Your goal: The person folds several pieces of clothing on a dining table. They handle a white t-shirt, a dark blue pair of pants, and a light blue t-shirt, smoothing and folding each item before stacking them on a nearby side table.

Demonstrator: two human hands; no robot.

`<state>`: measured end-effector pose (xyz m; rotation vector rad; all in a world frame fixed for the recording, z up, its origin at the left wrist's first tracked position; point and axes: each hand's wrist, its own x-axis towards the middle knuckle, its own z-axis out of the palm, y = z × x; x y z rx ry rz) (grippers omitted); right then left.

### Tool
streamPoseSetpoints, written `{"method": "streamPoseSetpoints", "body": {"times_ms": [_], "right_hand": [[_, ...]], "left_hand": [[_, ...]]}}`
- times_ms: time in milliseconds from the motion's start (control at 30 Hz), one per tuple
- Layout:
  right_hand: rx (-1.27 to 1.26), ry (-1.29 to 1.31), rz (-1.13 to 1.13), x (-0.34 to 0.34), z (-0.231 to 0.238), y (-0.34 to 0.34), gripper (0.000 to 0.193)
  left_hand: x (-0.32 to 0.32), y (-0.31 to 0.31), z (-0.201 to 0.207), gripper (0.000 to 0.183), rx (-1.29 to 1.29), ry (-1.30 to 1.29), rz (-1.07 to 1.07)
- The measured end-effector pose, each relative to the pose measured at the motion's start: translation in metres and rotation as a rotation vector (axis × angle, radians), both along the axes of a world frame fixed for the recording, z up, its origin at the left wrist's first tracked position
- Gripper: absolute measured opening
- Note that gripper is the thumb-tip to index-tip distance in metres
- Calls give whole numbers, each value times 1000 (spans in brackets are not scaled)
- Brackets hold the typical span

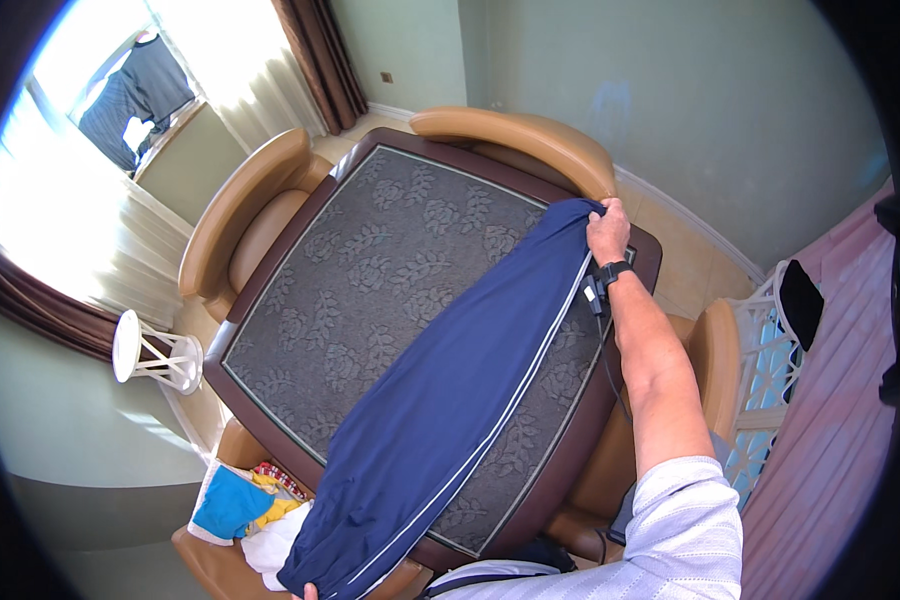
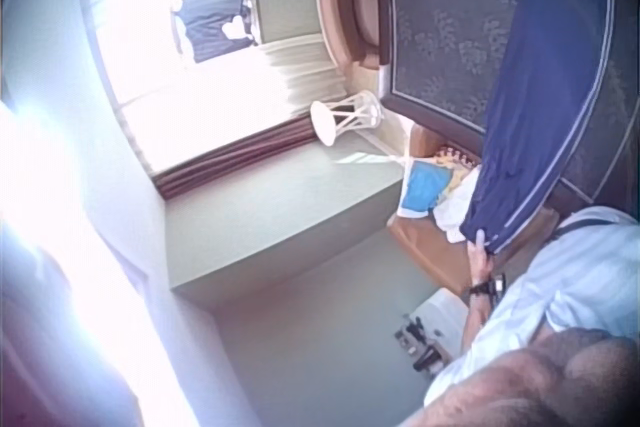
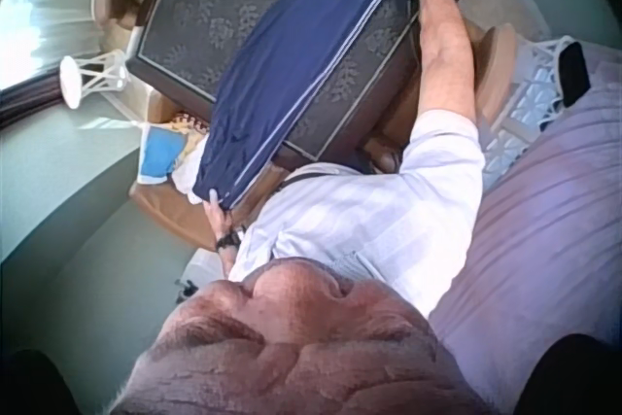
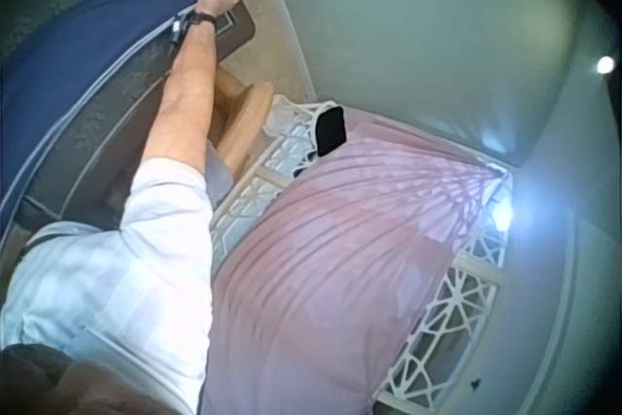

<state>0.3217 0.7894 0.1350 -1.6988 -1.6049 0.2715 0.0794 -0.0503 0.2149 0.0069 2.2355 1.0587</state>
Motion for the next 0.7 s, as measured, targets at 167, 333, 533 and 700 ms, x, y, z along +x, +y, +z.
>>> {"method": "streamPoseSetpoints", "body": {"times_ms": [167, 333, 533, 700], "right_hand": [[-223, -171, -101, 27, -9, -35, 54], [-15, -211, 104, 21, -30, -92, 47], [-155, 252, 631, -49, -42, -209, 25], [-566, 448, 1032, -108, -39, -366, 26]], "left_hand": [[-5, -40, -63, 77, 15, 49, -414], [-7, -52, -81, 80, -52, 87, -515], [1, -20, -90, 57, 499, -306, 181], [7, -13, -98, 51, 536, -330, 276]]}}
